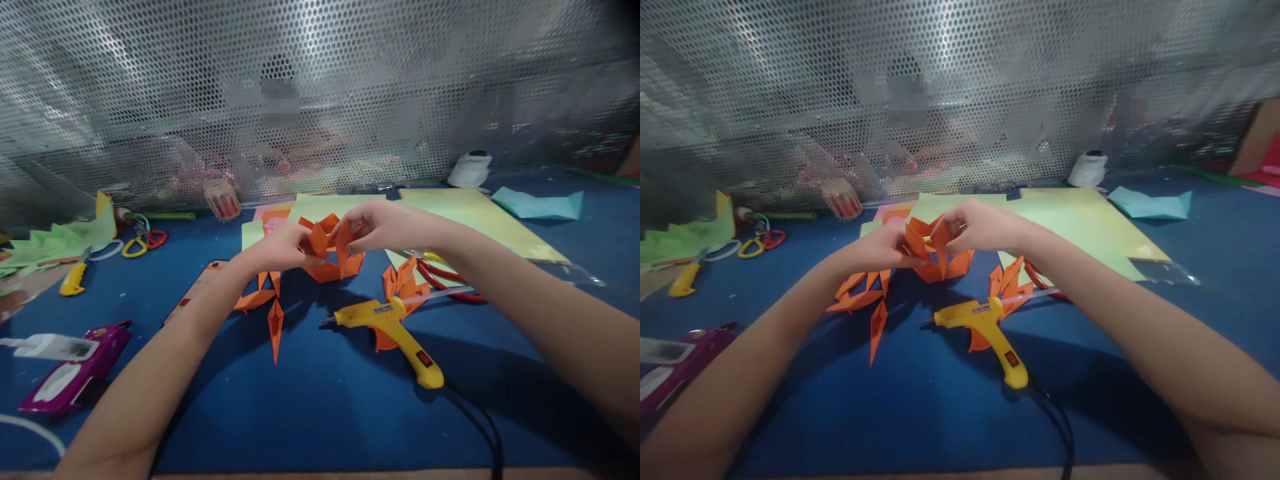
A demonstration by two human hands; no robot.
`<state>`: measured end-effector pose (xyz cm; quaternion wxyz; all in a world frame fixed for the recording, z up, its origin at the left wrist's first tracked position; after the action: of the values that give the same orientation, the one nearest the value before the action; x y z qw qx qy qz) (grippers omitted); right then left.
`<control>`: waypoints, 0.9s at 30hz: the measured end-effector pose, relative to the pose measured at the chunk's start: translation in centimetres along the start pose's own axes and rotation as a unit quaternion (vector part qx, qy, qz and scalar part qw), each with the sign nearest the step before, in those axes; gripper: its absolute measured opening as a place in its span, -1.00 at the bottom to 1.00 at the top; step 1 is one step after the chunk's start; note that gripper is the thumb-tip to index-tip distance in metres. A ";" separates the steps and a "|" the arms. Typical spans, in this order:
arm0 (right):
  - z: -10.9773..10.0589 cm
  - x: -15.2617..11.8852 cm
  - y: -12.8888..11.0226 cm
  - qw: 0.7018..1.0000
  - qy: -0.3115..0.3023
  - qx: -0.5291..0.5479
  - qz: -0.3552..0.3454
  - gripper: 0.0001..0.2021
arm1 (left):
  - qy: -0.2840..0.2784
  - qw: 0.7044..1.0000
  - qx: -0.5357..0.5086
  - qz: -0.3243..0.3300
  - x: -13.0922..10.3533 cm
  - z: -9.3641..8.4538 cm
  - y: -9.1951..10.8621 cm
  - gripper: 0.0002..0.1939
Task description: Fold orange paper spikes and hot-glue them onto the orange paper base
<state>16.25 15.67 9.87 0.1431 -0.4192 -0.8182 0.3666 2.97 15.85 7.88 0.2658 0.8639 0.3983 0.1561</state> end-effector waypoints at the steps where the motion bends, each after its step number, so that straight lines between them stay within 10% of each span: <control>1: -0.3 -0.1 0.2 1.000 -0.008 -0.012 0.008 -0.89 | -0.002 1.000 0.004 0.001 0.0 0.1 0.0 -0.83; 9: -5.8 -0.9 5.5 0.977 0.112 -0.014 0.183 -0.29 | -0.030 0.999 0.020 -0.026 -0.1 0.1 0.2 -0.83; 14: -4.7 -0.8 8.0 0.978 0.043 0.031 0.203 -0.64 | 0.002 0.998 0.055 -0.039 -0.2 -0.6 0.1 -0.83; 27: 0.8 -1.3 0.2 0.979 -0.149 0.117 0.073 -0.89 | 0.005 0.989 0.114 -0.095 -1.4 -2.5 0.6 -0.66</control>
<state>16.77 14.31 9.30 0.0408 -0.3993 -0.7485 0.5278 1.19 15.30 10.18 0.1775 0.8458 0.4953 0.0882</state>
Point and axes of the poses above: each hand's wrist, its own x-axis towards the middle knuckle, its own z-axis out of the palm, y = z × x, the point moved 7 cm from there along x, towards the middle knuckle, and after that the axes turned 3 degrees about z, right-handed, at the moved point
